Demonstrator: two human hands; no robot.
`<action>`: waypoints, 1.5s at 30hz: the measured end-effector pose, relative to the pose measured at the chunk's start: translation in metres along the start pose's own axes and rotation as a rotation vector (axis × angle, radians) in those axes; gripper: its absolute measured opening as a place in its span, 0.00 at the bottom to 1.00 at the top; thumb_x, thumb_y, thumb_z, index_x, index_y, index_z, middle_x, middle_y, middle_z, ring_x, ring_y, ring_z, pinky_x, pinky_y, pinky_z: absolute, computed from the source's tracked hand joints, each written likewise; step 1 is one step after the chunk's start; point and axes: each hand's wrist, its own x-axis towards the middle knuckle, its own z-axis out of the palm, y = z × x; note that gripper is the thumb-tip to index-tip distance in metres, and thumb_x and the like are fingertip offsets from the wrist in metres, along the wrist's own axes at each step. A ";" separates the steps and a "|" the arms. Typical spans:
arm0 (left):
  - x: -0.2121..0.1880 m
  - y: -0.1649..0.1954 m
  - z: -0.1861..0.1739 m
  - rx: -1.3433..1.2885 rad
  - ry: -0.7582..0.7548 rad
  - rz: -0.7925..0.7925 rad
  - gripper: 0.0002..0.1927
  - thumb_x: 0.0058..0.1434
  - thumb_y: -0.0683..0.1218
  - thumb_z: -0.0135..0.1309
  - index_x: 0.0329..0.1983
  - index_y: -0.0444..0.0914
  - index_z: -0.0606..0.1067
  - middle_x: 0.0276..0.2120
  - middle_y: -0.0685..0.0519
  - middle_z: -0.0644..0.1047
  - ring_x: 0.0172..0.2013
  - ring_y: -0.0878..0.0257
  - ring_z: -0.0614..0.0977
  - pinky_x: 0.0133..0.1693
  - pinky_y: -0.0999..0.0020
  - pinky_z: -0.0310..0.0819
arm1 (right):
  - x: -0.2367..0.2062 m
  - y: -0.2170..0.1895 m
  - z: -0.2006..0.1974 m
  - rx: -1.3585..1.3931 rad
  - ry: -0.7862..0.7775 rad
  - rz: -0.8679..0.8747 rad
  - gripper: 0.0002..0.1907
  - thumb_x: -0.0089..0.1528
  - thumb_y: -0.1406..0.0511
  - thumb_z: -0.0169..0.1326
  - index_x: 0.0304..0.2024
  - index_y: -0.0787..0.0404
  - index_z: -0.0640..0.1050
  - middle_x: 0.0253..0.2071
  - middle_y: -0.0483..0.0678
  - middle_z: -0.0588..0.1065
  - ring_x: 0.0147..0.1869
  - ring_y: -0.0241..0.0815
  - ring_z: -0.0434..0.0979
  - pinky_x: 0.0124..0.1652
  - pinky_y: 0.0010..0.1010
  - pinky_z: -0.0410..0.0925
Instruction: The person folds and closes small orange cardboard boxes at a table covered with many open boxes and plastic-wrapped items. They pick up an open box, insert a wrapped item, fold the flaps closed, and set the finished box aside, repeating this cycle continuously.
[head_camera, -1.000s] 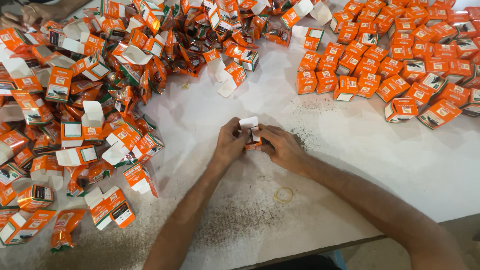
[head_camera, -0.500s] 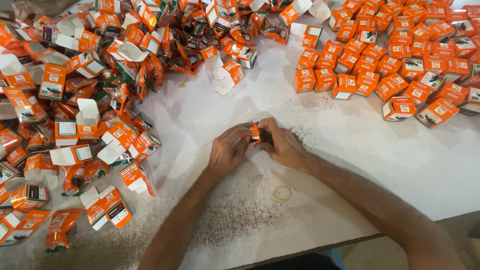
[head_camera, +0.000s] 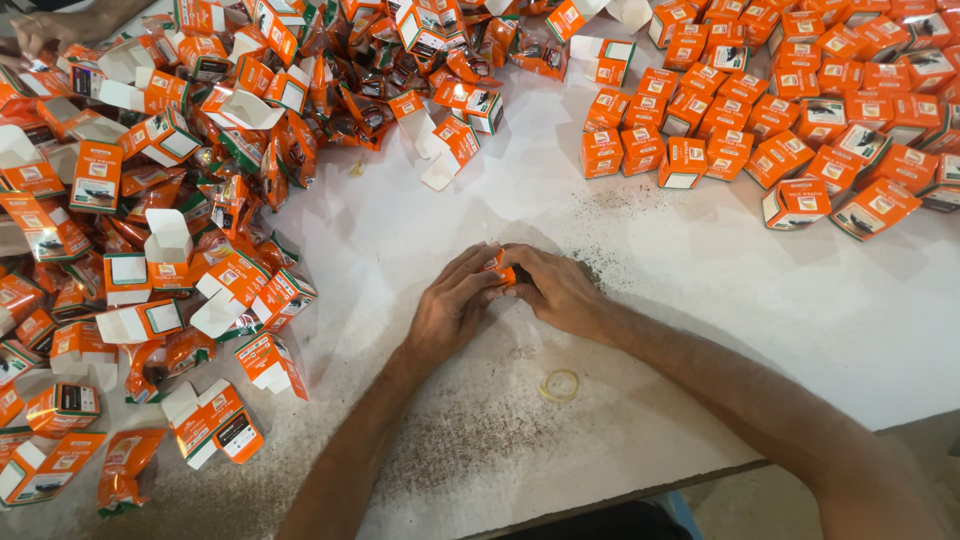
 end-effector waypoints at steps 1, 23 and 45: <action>0.000 0.001 0.000 0.005 -0.009 0.020 0.16 0.61 0.34 0.58 0.53 0.33 0.76 0.63 0.40 0.74 0.67 0.41 0.71 0.63 0.51 0.73 | 0.000 0.000 0.000 0.000 0.016 -0.026 0.21 0.62 0.69 0.59 0.55 0.57 0.68 0.51 0.53 0.77 0.49 0.61 0.80 0.43 0.48 0.72; 0.067 -0.078 0.003 0.340 0.328 -0.234 0.37 0.59 0.43 0.63 0.69 0.32 0.62 0.68 0.37 0.65 0.67 0.40 0.65 0.67 0.46 0.58 | 0.019 0.019 -0.022 -0.539 0.273 -0.201 0.33 0.61 0.63 0.61 0.65 0.61 0.64 0.70 0.65 0.59 0.73 0.68 0.59 0.67 0.55 0.58; 0.140 -0.181 -0.089 0.958 0.188 -0.181 0.33 0.53 0.45 0.59 0.61 0.26 0.65 0.61 0.31 0.65 0.59 0.31 0.66 0.55 0.42 0.69 | 0.036 0.055 -0.019 0.264 0.041 0.290 0.39 0.64 0.62 0.45 0.75 0.65 0.50 0.68 0.58 0.65 0.66 0.51 0.72 0.56 0.41 0.70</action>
